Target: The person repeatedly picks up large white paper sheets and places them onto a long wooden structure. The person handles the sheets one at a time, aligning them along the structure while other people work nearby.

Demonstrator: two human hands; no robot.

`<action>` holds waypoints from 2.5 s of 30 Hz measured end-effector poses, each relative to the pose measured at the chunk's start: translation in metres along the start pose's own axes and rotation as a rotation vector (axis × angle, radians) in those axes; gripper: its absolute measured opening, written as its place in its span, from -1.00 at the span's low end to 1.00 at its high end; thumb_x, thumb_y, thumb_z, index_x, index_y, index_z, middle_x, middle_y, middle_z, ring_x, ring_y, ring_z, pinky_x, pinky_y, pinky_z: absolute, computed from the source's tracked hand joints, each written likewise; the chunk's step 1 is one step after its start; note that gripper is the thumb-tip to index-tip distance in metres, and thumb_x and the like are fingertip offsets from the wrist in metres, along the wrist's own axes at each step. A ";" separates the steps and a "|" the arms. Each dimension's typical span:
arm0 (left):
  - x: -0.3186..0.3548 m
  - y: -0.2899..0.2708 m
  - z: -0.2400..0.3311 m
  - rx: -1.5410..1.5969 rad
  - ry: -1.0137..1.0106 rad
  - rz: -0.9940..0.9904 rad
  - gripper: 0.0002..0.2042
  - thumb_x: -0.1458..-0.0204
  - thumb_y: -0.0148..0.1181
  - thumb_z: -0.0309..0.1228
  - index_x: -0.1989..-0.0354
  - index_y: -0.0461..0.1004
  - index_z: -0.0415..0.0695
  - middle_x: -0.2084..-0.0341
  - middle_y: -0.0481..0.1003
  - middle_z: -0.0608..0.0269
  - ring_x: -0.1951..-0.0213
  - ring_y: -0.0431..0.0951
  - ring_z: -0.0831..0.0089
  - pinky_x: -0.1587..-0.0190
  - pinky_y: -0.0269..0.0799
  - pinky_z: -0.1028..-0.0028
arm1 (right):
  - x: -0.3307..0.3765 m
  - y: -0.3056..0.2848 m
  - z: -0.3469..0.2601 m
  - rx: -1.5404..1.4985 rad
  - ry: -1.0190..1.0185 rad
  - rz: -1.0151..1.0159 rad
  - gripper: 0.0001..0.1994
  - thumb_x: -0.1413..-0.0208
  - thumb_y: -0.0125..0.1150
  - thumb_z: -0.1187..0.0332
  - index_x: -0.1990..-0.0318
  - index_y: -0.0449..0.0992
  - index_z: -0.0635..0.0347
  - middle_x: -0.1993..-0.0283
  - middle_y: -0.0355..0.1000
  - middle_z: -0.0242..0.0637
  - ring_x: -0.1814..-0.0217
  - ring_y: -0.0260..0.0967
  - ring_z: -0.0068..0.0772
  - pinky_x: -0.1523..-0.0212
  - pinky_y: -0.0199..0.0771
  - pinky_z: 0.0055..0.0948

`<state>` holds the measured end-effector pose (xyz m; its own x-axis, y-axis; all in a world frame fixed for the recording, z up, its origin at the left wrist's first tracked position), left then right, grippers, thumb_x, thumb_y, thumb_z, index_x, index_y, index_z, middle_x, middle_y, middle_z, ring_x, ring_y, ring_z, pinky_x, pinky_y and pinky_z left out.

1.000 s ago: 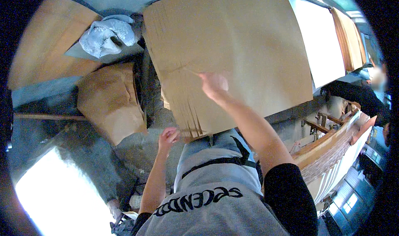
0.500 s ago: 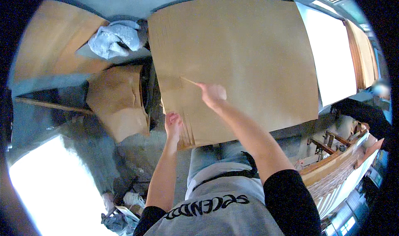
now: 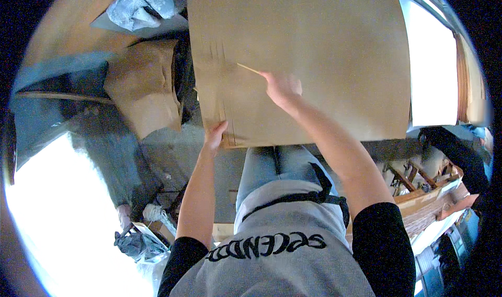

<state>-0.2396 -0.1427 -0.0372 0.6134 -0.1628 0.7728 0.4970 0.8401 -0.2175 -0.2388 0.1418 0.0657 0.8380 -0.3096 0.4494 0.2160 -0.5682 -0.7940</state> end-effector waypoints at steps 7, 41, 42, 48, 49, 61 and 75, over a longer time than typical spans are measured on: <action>-0.007 0.002 -0.003 0.049 0.098 -0.048 -0.74 0.06 0.10 -0.21 0.44 0.49 -0.19 0.74 0.30 0.46 0.59 0.28 0.72 0.58 0.19 0.62 | 0.037 0.007 -0.014 0.050 0.035 0.042 -0.71 -0.01 -0.12 0.35 0.12 0.42 -0.23 0.48 0.42 -0.25 0.48 0.38 -0.17 0.54 0.37 -0.26; 0.090 0.183 -0.057 0.597 -0.191 -0.126 -0.66 0.01 0.03 -0.11 0.25 0.31 -0.14 0.65 0.39 0.27 0.70 0.35 0.48 0.66 0.27 0.57 | 0.313 0.017 0.285 -0.622 0.565 0.029 -0.74 -0.05 0.00 0.17 0.32 0.50 0.16 0.51 0.39 -0.40 0.49 0.27 -0.61 0.43 0.32 -0.55; 0.090 0.178 -0.067 0.619 -0.198 -0.115 -0.68 0.00 0.02 -0.12 0.26 0.31 -0.14 0.64 0.39 0.29 0.70 0.34 0.49 0.66 0.25 0.57 | 0.316 0.007 0.307 -0.664 0.498 0.170 -0.69 -0.03 0.01 0.13 0.35 0.50 0.20 0.54 0.41 -0.24 0.52 0.31 -0.49 0.46 0.33 -0.46; 0.114 0.184 -0.089 0.773 -0.176 -0.244 -0.73 0.03 0.08 -0.15 0.33 0.36 -0.09 0.58 0.36 0.37 0.66 0.26 0.52 0.62 0.16 0.57 | 0.293 -0.053 0.367 -0.083 0.395 0.303 -0.74 -0.06 -0.09 0.15 0.26 0.45 0.06 0.42 0.41 -0.11 0.36 0.37 -0.07 0.38 0.35 -0.21; 0.117 0.190 -0.094 0.816 -0.208 -0.225 -0.74 0.03 0.07 -0.15 0.34 0.36 -0.08 0.59 0.35 0.37 0.67 0.24 0.53 0.62 0.14 0.57 | 0.287 -0.059 0.363 -0.016 0.323 0.319 -0.75 -0.07 -0.11 0.15 0.22 0.44 0.00 0.40 0.42 -0.12 0.36 0.37 -0.08 0.39 0.35 -0.21; 0.116 0.255 -0.112 1.000 -0.328 -0.192 -0.71 0.10 0.15 -0.13 0.37 0.32 -0.07 0.59 0.26 0.40 0.67 0.14 0.57 0.62 0.06 0.62 | 0.276 -0.067 0.342 0.364 0.157 0.017 -0.77 -0.07 -0.14 0.21 0.14 0.40 -0.27 0.45 0.39 -0.25 0.42 0.38 -0.14 0.45 0.37 -0.21; 0.112 0.265 -0.099 1.045 -0.287 -0.049 -0.68 0.19 0.24 -0.09 0.40 0.31 0.02 0.62 0.28 0.43 0.71 0.17 0.59 0.70 0.06 0.63 | 0.257 -0.075 0.317 0.320 0.125 -0.007 -0.77 -0.09 -0.12 0.20 0.12 0.41 -0.17 0.42 0.40 -0.23 0.42 0.36 -0.13 0.44 0.35 -0.26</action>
<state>0.0215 0.0106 -0.0675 0.3735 -0.1955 0.9068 -0.3346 0.8834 0.3282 0.1190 0.3461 0.1107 0.7722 -0.4092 0.4860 0.3843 -0.3084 -0.8702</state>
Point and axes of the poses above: each hand's wrist, its own x-axis away from the middle knuckle, its own y-axis out of the palm, z = x × y, the point moved 5 cm from there along -x, towards the middle knuckle
